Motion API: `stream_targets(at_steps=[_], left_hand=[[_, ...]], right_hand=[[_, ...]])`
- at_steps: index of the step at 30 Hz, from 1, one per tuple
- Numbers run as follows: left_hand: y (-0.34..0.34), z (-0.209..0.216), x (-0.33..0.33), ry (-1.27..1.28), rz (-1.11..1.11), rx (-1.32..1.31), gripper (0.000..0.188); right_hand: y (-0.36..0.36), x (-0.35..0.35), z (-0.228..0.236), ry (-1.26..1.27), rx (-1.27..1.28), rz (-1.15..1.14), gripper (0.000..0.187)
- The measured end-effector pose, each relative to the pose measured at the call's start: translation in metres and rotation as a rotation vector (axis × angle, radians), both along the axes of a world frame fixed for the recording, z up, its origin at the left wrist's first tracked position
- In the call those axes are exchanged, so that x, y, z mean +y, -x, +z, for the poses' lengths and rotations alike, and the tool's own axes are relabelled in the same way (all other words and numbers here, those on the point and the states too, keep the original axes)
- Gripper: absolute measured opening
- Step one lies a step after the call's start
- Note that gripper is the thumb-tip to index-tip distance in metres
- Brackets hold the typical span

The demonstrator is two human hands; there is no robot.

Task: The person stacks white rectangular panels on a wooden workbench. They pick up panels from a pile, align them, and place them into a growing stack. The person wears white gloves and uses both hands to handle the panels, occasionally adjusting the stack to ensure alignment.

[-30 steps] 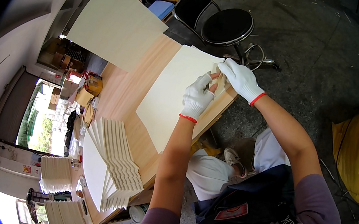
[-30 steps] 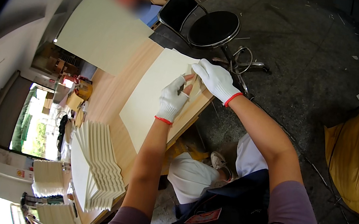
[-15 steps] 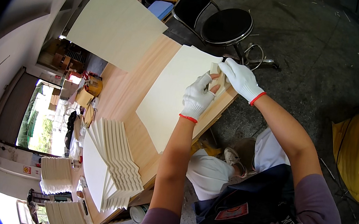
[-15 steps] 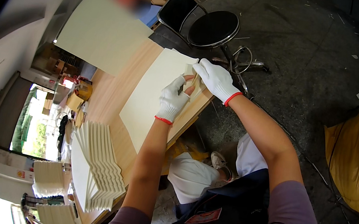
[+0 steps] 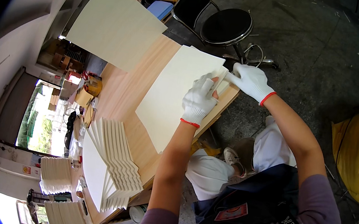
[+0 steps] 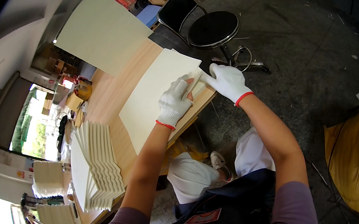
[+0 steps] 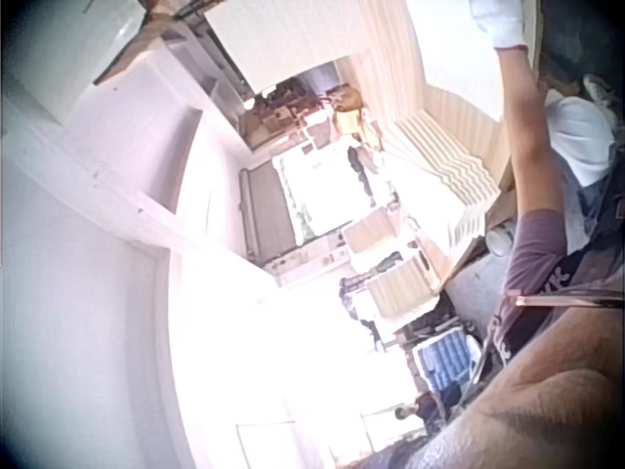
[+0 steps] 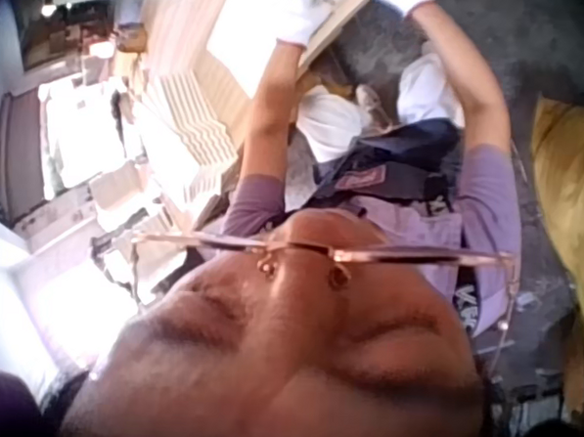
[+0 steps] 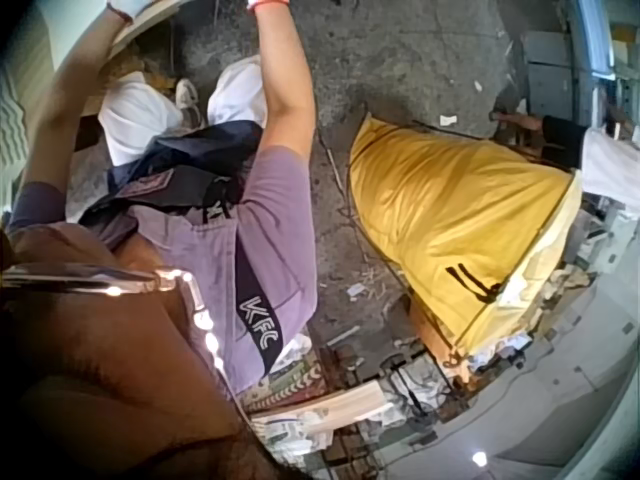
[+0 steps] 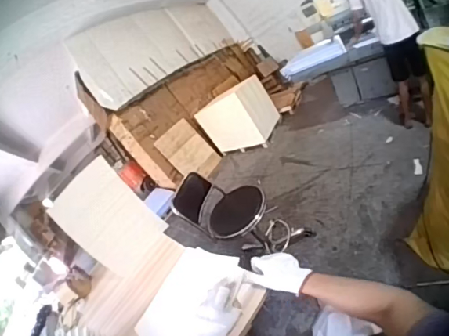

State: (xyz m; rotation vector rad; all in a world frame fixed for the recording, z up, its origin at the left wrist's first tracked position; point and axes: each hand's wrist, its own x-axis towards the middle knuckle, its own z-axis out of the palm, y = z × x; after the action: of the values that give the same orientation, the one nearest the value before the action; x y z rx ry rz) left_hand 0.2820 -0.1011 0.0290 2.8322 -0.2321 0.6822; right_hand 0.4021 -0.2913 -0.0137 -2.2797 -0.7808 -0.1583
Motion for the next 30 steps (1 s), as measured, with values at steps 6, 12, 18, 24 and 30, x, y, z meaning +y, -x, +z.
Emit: stream_targets(at_steps=[6, 12, 18, 24, 30], left_hand=[[-0.008, 0.004, -0.001, -0.054, 0.115, 0.104, 0.038], [-0.031, -0.004, 0.011, -0.084, 0.175, 0.060, 0.033], [-0.018, -0.002, 0.014, 0.158, 0.023, 0.135, 0.034], [-0.010, 0.002, 0.011, 0.358, -0.008, 0.170, 0.031], [-0.010, 0.000, 0.010, 0.366, 0.020, 0.211, 0.033]], right_hand=[[-0.010, 0.002, -0.009, 0.052, -0.263, 0.086, 0.042], [-0.009, 0.005, 0.019, 0.108, -0.370, 0.159, 0.041], [0.003, 0.021, 0.015, -0.241, 0.149, 0.110, 0.050], [0.009, 0.029, 0.007, -0.333, 0.205, 0.038, 0.049], [0.007, 0.029, 0.001, -0.343, 0.176, 0.040, 0.047]])
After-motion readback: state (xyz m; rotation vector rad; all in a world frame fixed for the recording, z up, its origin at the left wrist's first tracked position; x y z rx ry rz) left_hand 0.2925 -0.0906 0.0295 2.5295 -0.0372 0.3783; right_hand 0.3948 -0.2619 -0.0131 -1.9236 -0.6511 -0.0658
